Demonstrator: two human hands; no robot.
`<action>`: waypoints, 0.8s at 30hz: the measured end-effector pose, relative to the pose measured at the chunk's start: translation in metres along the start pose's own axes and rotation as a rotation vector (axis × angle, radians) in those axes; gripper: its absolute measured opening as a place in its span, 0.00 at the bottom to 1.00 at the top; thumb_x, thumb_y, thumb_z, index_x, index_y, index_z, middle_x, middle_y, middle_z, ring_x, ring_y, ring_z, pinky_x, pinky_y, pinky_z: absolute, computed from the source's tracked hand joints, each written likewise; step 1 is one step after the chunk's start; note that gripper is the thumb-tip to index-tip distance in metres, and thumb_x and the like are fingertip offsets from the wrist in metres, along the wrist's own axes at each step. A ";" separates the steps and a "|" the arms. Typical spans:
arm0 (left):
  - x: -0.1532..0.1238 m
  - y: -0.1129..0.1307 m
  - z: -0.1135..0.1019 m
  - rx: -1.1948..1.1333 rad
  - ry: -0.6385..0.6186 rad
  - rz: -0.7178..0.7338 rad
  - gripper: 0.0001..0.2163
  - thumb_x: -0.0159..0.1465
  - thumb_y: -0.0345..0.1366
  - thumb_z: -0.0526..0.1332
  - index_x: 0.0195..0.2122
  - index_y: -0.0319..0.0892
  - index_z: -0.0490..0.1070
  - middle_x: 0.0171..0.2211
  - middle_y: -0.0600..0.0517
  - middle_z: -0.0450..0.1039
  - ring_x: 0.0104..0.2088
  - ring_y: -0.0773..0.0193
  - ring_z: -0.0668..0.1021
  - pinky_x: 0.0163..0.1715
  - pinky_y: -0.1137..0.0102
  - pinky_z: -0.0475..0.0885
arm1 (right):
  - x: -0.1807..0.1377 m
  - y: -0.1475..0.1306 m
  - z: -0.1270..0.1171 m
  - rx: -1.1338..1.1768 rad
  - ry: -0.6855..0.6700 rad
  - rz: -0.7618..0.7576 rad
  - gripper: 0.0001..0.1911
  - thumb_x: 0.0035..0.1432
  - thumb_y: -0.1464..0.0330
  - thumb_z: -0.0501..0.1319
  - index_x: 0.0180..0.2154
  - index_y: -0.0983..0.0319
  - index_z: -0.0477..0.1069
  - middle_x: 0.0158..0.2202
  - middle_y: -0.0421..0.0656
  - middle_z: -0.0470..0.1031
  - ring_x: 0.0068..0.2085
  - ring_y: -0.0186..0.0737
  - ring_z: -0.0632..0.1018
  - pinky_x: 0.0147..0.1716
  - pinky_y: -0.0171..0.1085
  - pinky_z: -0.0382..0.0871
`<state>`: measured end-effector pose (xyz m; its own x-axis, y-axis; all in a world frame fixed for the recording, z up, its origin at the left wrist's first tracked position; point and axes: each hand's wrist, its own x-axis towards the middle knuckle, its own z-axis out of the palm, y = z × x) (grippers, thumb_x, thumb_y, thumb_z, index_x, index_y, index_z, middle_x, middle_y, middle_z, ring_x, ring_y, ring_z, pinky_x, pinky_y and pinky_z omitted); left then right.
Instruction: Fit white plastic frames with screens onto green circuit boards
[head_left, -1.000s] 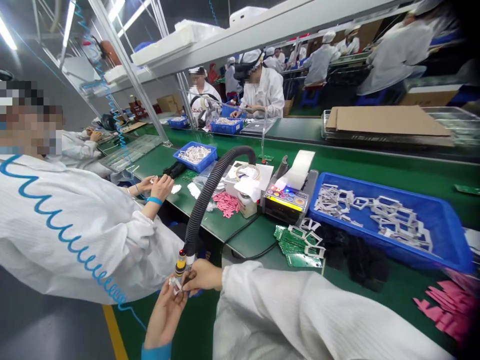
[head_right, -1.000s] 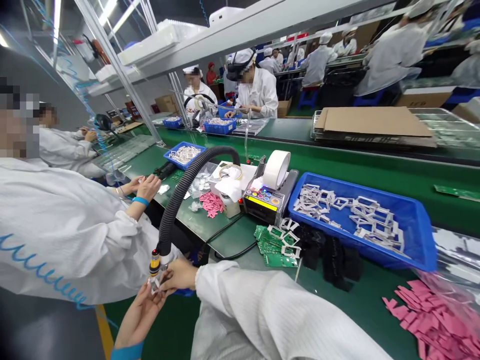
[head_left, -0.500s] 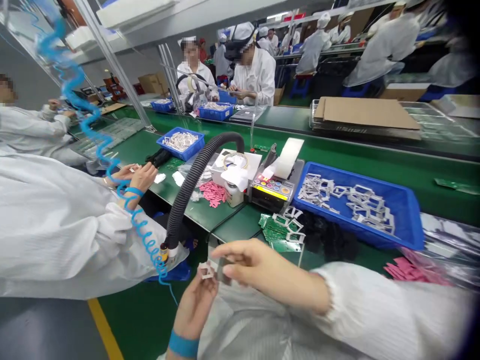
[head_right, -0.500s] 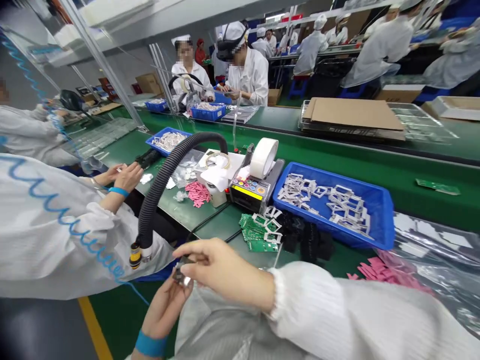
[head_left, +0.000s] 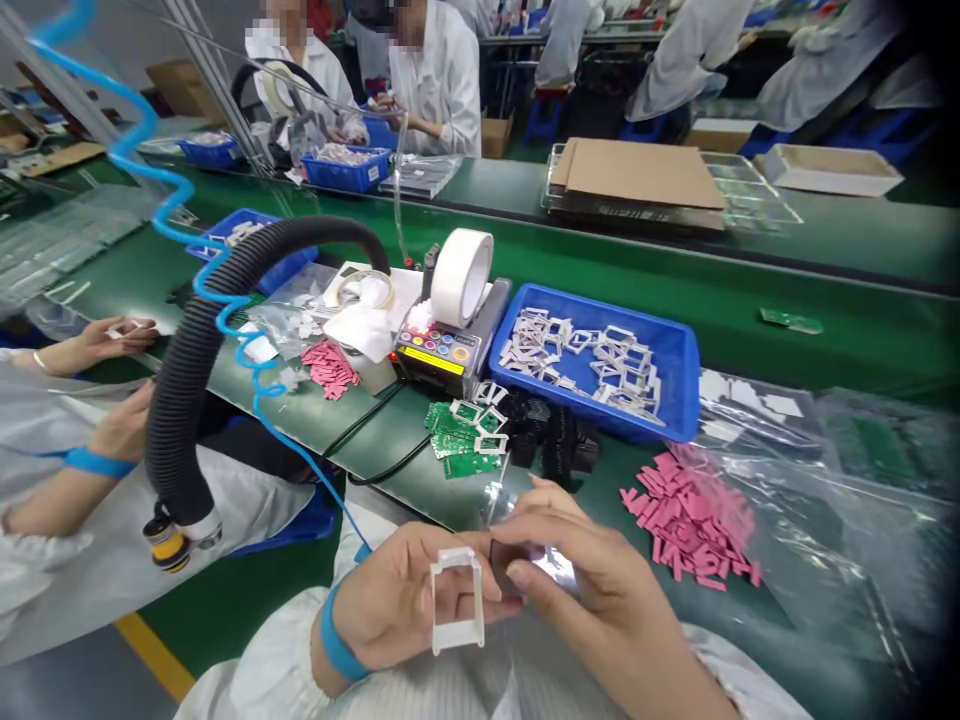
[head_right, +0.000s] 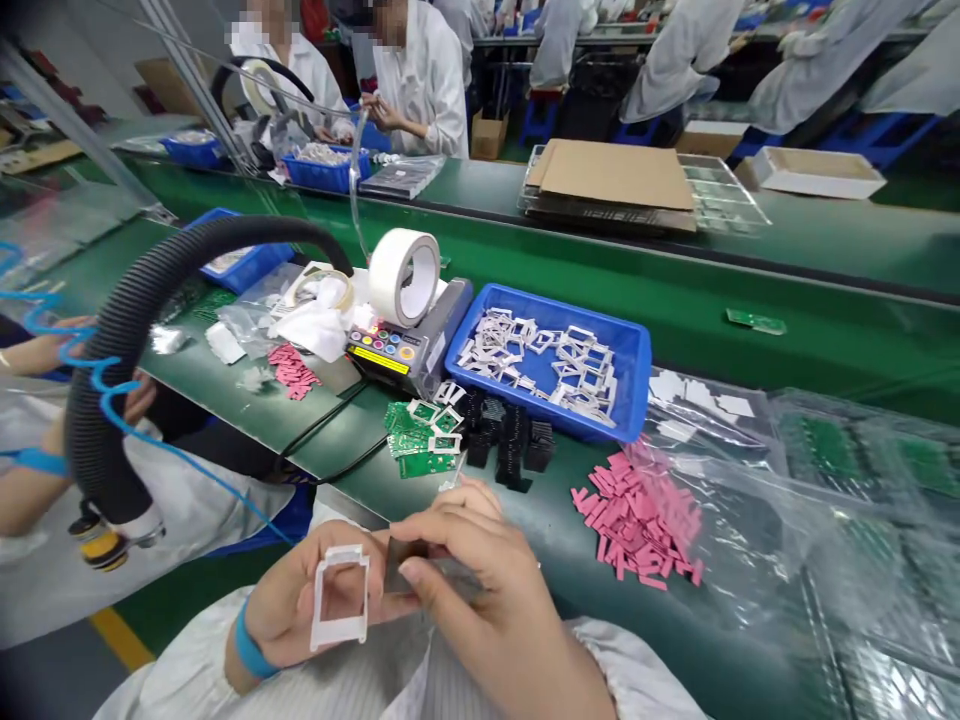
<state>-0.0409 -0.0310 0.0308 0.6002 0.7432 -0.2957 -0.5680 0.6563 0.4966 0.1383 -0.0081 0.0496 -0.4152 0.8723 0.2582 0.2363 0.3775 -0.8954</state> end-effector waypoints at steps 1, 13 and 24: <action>0.002 -0.002 0.001 0.008 0.001 -0.001 0.18 0.44 0.47 0.71 0.31 0.37 0.80 0.36 0.43 0.75 0.44 0.48 0.77 0.53 0.53 0.64 | 0.000 0.001 -0.002 -0.005 -0.018 -0.026 0.09 0.58 0.75 0.57 0.39 0.57 0.71 0.30 0.40 0.75 0.35 0.37 0.75 0.35 0.37 0.69; -0.003 0.002 0.006 0.405 -0.010 0.193 0.14 0.48 0.45 0.69 0.35 0.46 0.81 0.52 0.42 0.72 0.50 0.48 0.74 0.50 0.59 0.66 | -0.008 0.006 -0.001 -0.404 0.207 -0.181 0.07 0.56 0.76 0.57 0.32 0.58 0.64 0.27 0.38 0.66 0.35 0.39 0.70 0.56 0.50 0.48; -0.004 0.003 0.005 0.562 -0.021 0.274 0.13 0.52 0.41 0.67 0.39 0.47 0.80 0.54 0.42 0.70 0.54 0.42 0.71 0.56 0.52 0.60 | -0.005 0.012 0.001 -0.407 0.143 -0.163 0.06 0.59 0.75 0.54 0.32 0.58 0.63 0.28 0.39 0.67 0.35 0.39 0.69 0.54 0.50 0.49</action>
<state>-0.0420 -0.0325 0.0374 0.4888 0.8684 -0.0837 -0.3230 0.2692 0.9073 0.1428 -0.0086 0.0373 -0.3572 0.8147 0.4568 0.5159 0.5798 -0.6307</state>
